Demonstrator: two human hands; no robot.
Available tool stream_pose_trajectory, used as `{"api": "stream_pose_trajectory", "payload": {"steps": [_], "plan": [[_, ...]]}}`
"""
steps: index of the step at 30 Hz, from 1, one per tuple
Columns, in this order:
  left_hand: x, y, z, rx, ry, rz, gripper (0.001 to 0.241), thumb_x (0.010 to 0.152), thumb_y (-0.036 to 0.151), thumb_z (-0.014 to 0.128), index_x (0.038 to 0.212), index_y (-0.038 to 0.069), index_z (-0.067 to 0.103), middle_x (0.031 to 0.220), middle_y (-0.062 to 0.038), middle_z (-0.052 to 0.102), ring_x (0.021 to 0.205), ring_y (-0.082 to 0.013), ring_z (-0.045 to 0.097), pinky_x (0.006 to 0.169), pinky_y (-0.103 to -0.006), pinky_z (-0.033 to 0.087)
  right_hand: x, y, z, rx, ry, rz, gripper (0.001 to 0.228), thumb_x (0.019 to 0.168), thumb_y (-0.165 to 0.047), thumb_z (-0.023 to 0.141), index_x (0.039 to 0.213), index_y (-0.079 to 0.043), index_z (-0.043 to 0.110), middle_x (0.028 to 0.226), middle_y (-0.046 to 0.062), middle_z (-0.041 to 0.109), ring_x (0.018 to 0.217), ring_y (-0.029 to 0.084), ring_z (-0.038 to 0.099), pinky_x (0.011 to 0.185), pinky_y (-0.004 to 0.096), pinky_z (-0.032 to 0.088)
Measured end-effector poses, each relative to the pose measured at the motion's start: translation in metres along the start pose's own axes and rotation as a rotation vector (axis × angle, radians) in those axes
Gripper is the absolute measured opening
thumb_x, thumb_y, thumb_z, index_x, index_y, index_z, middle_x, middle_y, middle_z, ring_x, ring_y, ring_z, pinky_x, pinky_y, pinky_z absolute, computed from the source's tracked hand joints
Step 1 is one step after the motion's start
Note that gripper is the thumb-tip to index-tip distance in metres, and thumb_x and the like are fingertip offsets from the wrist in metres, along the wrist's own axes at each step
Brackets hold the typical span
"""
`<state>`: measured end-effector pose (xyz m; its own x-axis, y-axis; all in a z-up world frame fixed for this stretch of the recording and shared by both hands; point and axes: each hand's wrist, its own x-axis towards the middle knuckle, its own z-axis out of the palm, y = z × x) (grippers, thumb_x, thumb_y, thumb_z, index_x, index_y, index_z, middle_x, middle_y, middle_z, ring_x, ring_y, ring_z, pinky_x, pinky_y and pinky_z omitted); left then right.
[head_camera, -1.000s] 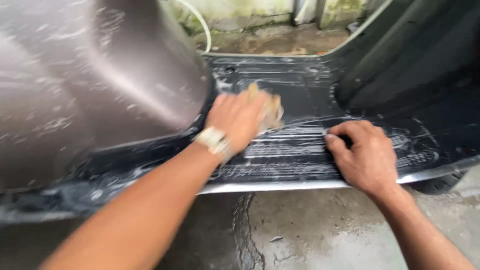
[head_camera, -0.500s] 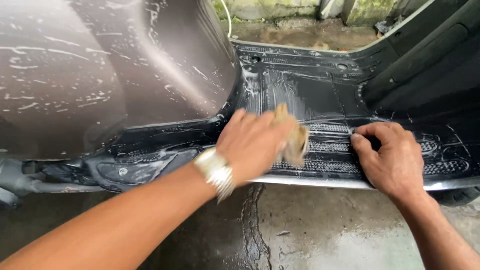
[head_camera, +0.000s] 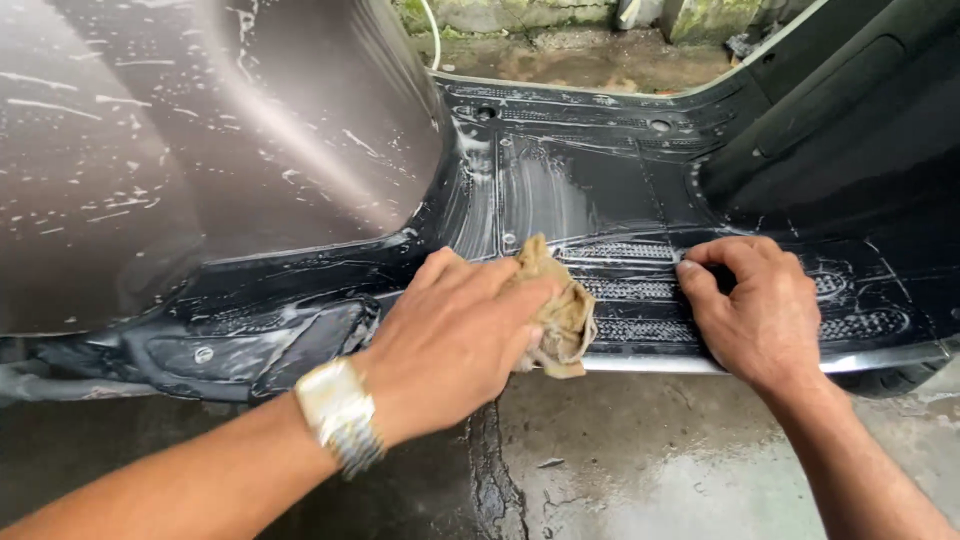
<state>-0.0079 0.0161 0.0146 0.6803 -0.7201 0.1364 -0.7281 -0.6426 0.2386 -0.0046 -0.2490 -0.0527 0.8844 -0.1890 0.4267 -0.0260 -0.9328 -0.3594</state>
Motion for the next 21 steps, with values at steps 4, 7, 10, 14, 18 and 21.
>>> {"api": "stream_pose_trajectory", "payload": {"steps": [4,7,10,14,18,21], "plan": [[0.066,-0.021,0.002,0.049,-0.051,-0.095,0.021,0.089,0.011,0.043,0.108,0.017,0.051,0.075,0.001,0.055,0.068,-0.0171,0.051,0.077,-0.039,0.037,0.0,0.003,0.004,-0.041,0.007,-0.013,0.016,0.083,-0.028,0.057,0.09,-0.018,0.067,0.097,0.008,0.063,0.094,0.031,0.055,0.081,0.044,0.041],[0.124,-0.038,0.021,0.112,0.036,-0.327,0.023,0.085,0.017,0.047,0.107,0.022,0.052,0.103,-0.011,0.054,0.093,-0.0326,0.051,0.085,-0.0513,0.031,0.0,0.002,0.002,-0.031,0.015,-0.011,0.016,0.082,-0.028,0.058,0.089,-0.018,0.068,0.095,0.008,0.063,0.093,0.031,0.055,0.079,0.044,0.041],[0.132,-0.019,0.021,0.086,0.084,-0.574,0.038,0.076,0.02,0.046,0.112,0.027,0.053,0.116,-0.012,0.051,0.108,-0.033,0.046,0.095,-0.0567,0.02,-0.004,0.006,-0.001,-0.008,0.015,-0.046,0.016,0.081,-0.027,0.058,0.087,-0.017,0.068,0.089,0.007,0.064,0.088,0.029,0.057,0.077,0.043,0.041],[0.067,0.0,0.008,0.008,-0.032,-0.194,0.017,0.085,0.03,0.05,0.096,0.019,0.058,0.074,0.001,0.051,0.072,-0.0207,0.05,0.083,-0.0409,0.032,-0.002,0.002,-0.002,0.048,0.035,-0.077,0.016,0.082,-0.023,0.058,0.088,-0.013,0.068,0.091,0.007,0.064,0.088,0.028,0.056,0.081,0.042,0.04],[0.028,0.012,0.012,-0.073,-0.09,-0.056,0.039,0.088,0.026,0.04,0.126,0.018,0.046,0.106,-0.004,0.056,0.095,-0.0216,0.05,0.093,-0.0473,0.023,0.0,-0.003,-0.003,0.043,-0.006,-0.01,0.018,0.081,-0.025,0.057,0.092,-0.015,0.068,0.096,0.007,0.064,0.093,0.029,0.055,0.085,0.042,0.039],[0.052,0.003,0.005,-0.011,-0.014,-0.048,0.023,0.086,0.017,0.047,0.104,0.032,0.05,0.074,0.006,0.051,0.077,-0.0174,0.05,0.091,-0.0583,0.026,0.001,-0.001,-0.002,0.056,-0.01,-0.008,0.019,0.081,-0.023,0.056,0.092,-0.015,0.068,0.097,0.006,0.066,0.094,0.026,0.057,0.084,0.04,0.04]]}}
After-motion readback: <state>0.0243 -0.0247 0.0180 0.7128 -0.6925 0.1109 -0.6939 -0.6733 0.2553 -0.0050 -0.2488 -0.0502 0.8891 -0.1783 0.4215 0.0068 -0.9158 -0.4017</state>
